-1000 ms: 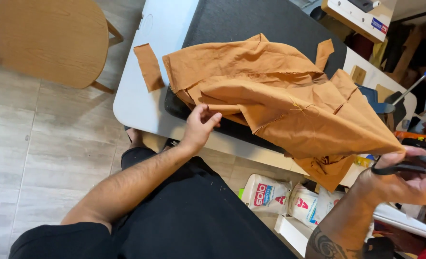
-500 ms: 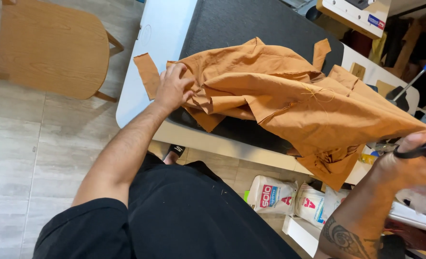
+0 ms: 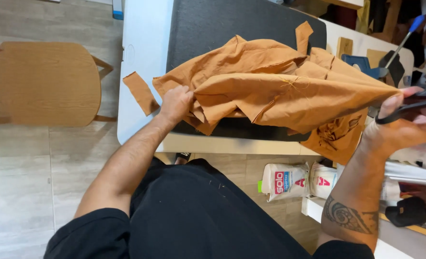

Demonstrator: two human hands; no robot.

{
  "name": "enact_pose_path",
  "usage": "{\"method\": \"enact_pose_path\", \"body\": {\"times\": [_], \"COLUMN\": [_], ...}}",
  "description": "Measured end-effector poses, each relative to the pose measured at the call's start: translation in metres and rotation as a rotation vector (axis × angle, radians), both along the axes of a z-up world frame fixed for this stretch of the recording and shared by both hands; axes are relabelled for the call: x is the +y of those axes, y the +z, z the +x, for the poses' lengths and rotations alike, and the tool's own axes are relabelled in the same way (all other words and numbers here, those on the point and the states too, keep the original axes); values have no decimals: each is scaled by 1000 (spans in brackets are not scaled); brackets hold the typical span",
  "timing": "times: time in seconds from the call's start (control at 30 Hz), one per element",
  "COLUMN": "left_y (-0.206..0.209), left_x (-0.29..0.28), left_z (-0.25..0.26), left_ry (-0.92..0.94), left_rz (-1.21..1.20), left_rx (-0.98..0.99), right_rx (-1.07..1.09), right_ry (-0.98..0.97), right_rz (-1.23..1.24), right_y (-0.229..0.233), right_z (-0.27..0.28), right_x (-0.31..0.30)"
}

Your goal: Cutting a large piece of brown fabric with scissors and inspecting the result on a workshop table.

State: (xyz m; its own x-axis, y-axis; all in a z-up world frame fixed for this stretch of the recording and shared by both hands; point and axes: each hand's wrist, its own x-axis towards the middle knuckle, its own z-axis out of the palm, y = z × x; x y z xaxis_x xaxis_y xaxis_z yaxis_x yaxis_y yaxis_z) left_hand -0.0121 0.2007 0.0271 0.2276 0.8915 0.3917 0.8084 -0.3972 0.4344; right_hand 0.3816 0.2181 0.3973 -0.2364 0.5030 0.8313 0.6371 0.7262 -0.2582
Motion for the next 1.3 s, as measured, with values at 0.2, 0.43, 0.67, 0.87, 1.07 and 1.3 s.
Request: {"method": "enact_pose_path", "body": {"times": [0.2, 0.43, 0.67, 0.87, 1.07, 1.3], "left_y": [120, 221, 225, 167, 86, 62], "left_x": [33, 135, 204, 213, 171, 95], "left_z": [-65, -103, -134, -149, -164, -177], "left_ry": [160, 110, 146, 42, 219, 346], "left_rz": [-216, -12, -52, -290, -572, -883], "left_rx": [-406, -325, -118, -290, -440, -1069], "right_rx": [295, 275, 1380, 1563, 1482, 1158], "right_ry": [-153, -187, -614, -1031, -1123, -1159], "right_rz": [-80, 168, 109, -82, -190, -540], "right_y": [-13, -41, -130, -234, -317, -335], "right_z": [21, 85, 167, 135, 134, 125], "right_x": [4, -35, -154, -194, -186, -179]}}
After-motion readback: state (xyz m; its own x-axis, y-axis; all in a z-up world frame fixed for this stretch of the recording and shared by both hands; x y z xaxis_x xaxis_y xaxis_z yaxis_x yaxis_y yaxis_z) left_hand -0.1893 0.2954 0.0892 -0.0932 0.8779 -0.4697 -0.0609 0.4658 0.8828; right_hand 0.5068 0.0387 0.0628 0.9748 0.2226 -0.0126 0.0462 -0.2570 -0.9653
